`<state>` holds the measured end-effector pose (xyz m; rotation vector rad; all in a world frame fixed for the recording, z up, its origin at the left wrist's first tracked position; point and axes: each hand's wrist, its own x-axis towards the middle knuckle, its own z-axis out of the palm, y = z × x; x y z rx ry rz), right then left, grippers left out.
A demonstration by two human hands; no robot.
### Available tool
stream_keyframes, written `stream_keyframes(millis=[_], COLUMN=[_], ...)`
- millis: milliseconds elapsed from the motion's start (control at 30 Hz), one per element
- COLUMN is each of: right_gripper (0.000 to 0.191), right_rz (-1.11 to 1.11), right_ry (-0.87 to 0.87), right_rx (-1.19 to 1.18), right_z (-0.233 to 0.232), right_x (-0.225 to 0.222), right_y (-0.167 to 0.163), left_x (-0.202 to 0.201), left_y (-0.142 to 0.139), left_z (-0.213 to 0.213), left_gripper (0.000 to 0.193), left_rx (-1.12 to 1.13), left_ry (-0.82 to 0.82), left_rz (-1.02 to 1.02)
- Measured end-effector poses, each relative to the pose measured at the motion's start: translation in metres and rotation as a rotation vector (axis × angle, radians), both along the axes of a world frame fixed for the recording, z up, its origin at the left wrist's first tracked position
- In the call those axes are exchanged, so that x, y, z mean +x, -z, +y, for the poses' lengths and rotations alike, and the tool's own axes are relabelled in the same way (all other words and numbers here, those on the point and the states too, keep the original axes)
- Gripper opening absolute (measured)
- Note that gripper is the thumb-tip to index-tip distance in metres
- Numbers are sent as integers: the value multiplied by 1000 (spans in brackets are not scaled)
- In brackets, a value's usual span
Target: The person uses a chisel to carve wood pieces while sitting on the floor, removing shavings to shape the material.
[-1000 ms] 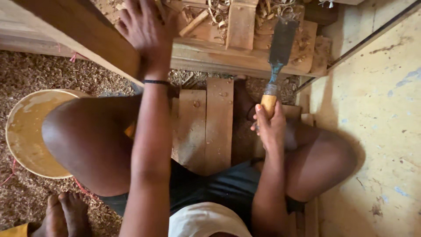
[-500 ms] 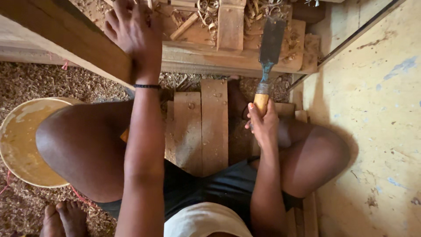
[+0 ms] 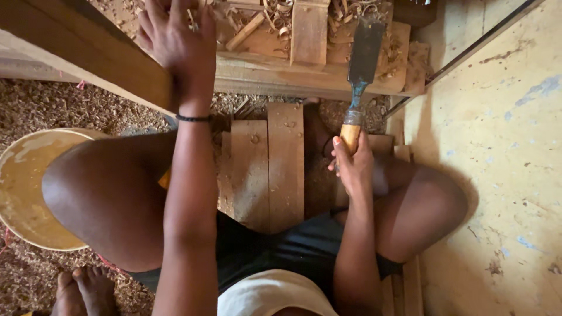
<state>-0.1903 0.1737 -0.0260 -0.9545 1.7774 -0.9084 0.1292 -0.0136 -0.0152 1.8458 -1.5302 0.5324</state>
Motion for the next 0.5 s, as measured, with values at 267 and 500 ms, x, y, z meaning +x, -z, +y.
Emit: stream_keyframes(millis=[267, 500], right_gripper=[35, 36], right_rz=[-43, -29], right_ry=[-7, -5], right_rx=[8, 15], right_z=[2, 5], right_x=[0, -3], right_y=[-1, -6], left_x=[-50, -111], left_y=[-29, -36], left_z=[0, 8], left_gripper=[12, 21], left_rx=[108, 93], left_ry=[541, 568], left_rz=[556, 196])
